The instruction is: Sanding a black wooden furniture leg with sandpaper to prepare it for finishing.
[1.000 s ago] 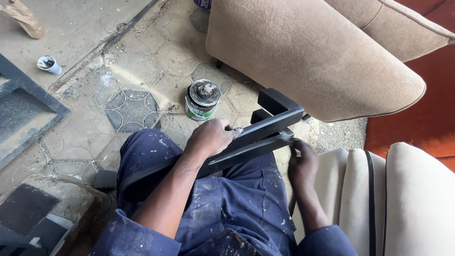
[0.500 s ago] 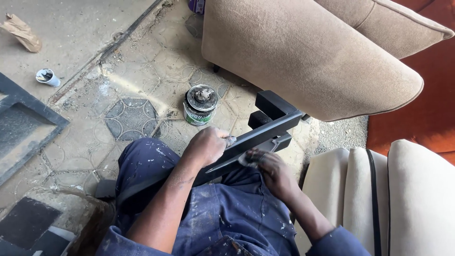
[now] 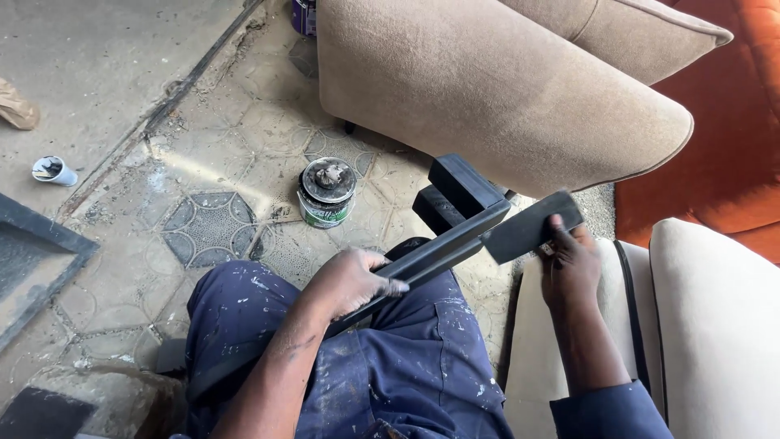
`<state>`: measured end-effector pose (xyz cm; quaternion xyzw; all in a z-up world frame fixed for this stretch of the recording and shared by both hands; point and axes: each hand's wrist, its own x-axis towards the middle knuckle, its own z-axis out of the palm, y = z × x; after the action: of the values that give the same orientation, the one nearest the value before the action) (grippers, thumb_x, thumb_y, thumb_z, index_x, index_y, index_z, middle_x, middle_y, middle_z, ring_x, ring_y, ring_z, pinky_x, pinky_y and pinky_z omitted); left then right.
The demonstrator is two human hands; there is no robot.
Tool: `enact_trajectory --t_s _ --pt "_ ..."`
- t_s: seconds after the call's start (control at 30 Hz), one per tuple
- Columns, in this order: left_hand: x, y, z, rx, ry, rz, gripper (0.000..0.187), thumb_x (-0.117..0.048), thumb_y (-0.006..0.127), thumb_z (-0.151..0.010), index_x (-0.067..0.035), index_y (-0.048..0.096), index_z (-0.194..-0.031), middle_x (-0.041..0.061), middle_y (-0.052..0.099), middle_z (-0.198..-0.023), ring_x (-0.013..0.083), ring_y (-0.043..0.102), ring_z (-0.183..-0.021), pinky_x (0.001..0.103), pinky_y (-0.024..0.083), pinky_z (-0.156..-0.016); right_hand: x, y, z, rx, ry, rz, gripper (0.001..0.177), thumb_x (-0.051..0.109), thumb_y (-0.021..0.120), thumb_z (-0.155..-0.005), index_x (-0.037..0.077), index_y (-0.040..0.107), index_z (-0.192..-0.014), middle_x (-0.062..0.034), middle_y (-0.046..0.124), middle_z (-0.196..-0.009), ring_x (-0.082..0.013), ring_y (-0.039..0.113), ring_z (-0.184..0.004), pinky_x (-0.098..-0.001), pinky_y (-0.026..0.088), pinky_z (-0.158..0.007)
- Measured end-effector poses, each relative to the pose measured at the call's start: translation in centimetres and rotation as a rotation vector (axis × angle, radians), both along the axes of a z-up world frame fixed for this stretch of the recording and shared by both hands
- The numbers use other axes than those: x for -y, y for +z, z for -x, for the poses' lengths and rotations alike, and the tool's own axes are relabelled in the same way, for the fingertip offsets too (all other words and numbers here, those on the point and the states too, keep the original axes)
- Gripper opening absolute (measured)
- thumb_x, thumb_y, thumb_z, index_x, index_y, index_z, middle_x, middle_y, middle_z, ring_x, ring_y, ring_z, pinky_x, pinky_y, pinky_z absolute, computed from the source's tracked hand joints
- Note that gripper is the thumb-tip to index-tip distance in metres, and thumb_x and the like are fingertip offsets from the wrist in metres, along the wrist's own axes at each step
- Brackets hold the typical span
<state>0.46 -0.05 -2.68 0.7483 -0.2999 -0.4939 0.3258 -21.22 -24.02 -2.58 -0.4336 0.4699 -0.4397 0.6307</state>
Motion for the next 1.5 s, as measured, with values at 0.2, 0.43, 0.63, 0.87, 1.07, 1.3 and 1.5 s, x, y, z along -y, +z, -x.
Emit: enact_trajectory --t_s 0.2,0.43,0.63,0.87,1.07,1.3,1.5 --pt "0.2 -1.4 0.7 0.178 -0.057 0.017 0.033 -0.031 0.076 -0.073 -0.020 0.081 -0.104 0.011 0.078 -0.099 0.0339 0.071 -0.108 0.042 0.056 -0.086 -1.1 -2.3 -0.5 -0.615 0.131 1.305 0.017 -0.007 0.058 -0.106 -0.003 0.070 -0.118 -0.0272 0.069 -0.116 -0.0460 0.062 -0.122 -0.0509 0.048 -0.107" --pt "0.5 -1.6 0.9 0.227 -0.043 0.027 0.023 -0.025 0.072 -0.068 -0.020 0.080 -0.089 0.008 0.076 -0.086 0.0323 0.072 -0.097 0.040 0.056 -0.081 -2.5 -3.0 -2.1 -0.664 0.446 1.550 0.032 -0.003 0.050 -0.100 0.002 0.069 -0.125 -0.0231 0.071 -0.122 -0.0449 0.064 -0.118 -0.0517 0.055 -0.094" --pt "0.4 -1.1 1.1 0.235 -0.041 0.046 0.013 -0.023 0.072 -0.067 -0.015 0.077 -0.076 0.012 0.071 -0.075 0.0345 0.072 -0.087 0.040 0.055 -0.075 -1.8 -3.9 -1.7 -0.625 0.394 1.581 0.022 -0.004 0.061 -0.091 0.007 0.075 -0.106 -0.0118 0.076 -0.110 -0.0348 0.072 -0.106 -0.0413 0.058 -0.090" --pt "-0.2 -0.4 1.6 0.241 -0.033 0.039 0.021 -0.022 0.073 -0.067 -0.010 0.078 -0.084 0.017 0.073 -0.084 0.0396 0.071 -0.092 0.045 0.054 -0.078 -0.7 -4.5 0.2 -0.863 0.557 0.920 0.048 0.007 0.043 -0.104 0.022 0.058 -0.147 0.0020 0.053 -0.070 -0.0096 0.043 -0.052 -0.0248 0.036 -0.045" --pt "-0.8 1.2 2.1 0.278 -0.079 -0.030 0.029 -0.013 0.063 -0.078 -0.024 0.082 -0.097 -0.001 0.069 -0.064 0.0144 0.059 -0.057 0.031 0.046 -0.059 6.3 -2.2 3.6 -0.821 0.099 0.863 0.015 0.008 0.049 -0.112 -0.005 0.058 -0.111 -0.0151 0.062 -0.090 -0.0240 0.053 -0.075 -0.0400 0.045 -0.073" --pt "-0.9 2.4 2.4 0.273 -0.081 -0.123 0.043 -0.012 0.063 -0.081 -0.028 0.080 -0.118 -0.002 0.071 -0.065 0.0105 0.054 -0.051 0.029 0.043 -0.053 3.3 -3.3 1.8 -0.374 0.391 0.098 0.025 0.022 0.053 -0.108 0.001 0.066 -0.111 -0.0102 0.060 -0.086 -0.0183 0.053 -0.071 -0.0313 0.047 -0.070" --pt "-1.0 2.5 2.6 0.310 -0.084 -0.153 0.048 -0.013 0.066 -0.083 -0.029 0.073 -0.128 -0.004 0.083 -0.091 0.0088 0.066 -0.061 0.026 0.054 -0.059 3.1 -4.0 0.5 -0.315 0.429 0.059 0.029 0.029 0.069 -0.098 0.000 0.067 -0.100 -0.0076 0.058 -0.072 -0.0147 0.051 -0.059 -0.0267 0.039 -0.060"
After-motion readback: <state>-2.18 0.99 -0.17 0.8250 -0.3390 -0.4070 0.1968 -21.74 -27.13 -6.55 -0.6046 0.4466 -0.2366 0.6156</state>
